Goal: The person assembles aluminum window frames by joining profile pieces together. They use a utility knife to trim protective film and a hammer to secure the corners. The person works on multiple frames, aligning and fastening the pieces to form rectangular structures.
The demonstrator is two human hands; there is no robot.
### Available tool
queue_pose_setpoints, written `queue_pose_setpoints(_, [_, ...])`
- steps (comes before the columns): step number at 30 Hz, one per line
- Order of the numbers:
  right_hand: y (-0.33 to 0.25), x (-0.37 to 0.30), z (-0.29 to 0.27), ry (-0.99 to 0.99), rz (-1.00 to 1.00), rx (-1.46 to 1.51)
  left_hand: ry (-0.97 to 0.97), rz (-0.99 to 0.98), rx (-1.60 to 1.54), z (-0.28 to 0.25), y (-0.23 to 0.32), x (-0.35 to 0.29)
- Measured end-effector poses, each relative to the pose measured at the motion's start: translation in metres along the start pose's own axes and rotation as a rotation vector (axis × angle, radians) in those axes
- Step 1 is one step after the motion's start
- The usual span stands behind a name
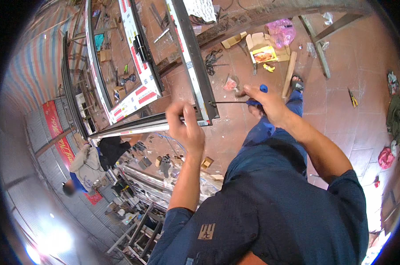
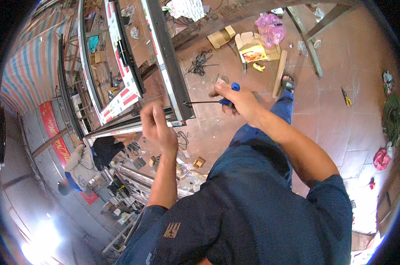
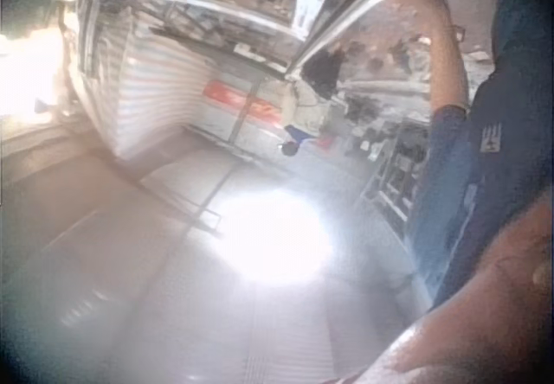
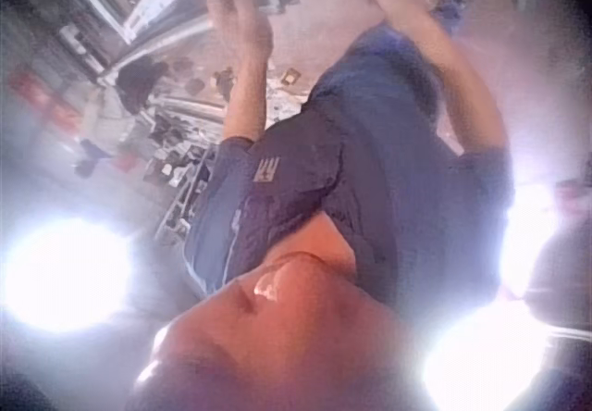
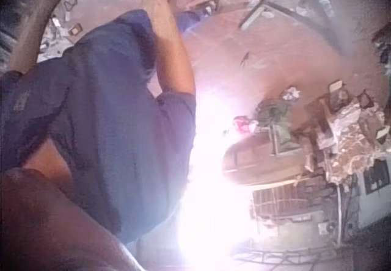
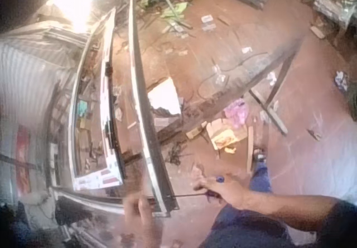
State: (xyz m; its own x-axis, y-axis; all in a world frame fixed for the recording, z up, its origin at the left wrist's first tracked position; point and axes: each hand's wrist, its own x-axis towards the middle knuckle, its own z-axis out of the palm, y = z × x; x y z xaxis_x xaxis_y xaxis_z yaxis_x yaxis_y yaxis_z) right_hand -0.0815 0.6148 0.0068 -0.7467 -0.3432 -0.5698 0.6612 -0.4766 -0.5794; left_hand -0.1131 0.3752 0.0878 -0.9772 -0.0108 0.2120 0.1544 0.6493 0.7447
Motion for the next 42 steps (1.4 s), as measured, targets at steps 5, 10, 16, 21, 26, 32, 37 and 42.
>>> queue_pose_setpoints(5, [-0.013,-0.017,0.018,0.085,0.205,0.262,-0.353,-0.687,-0.382,0.035,0.058,-0.092])
queue_pose_setpoints(10, [-0.009,-0.009,0.004,0.024,0.312,0.136,-0.139,-1.035,-1.011,0.1,0.037,-0.064])
queue_pose_setpoints(16, [0.009,-0.021,-0.021,0.156,-0.157,-0.499,0.155,-1.064,-0.955,0.125,0.033,-0.063])
queue_pose_setpoints(21, [-0.048,-0.061,-0.043,-0.065,-0.977,-1.498,0.182,-1.1,-1.023,0.122,0.047,-0.057])
queue_pose_setpoints(26, [-0.05,-0.029,-0.047,-0.127,-1.136,-1.607,0.192,-1.114,-1.049,0.123,0.046,-0.05])
queue_pose_setpoints(32, [-0.031,-0.016,-0.024,-0.092,-0.116,-0.424,0.255,-1.054,-1.029,0.125,0.034,-0.057])
queue_pose_setpoints(37, [-0.043,-0.028,-0.017,0.04,0.246,-0.067,0.28,-1.063,-0.988,0.119,0.039,-0.056])
queue_pose_setpoints(42, [-0.029,-0.019,-0.042,-0.03,-0.267,-0.761,0.318,-1.07,-0.975,0.124,0.046,-0.054])
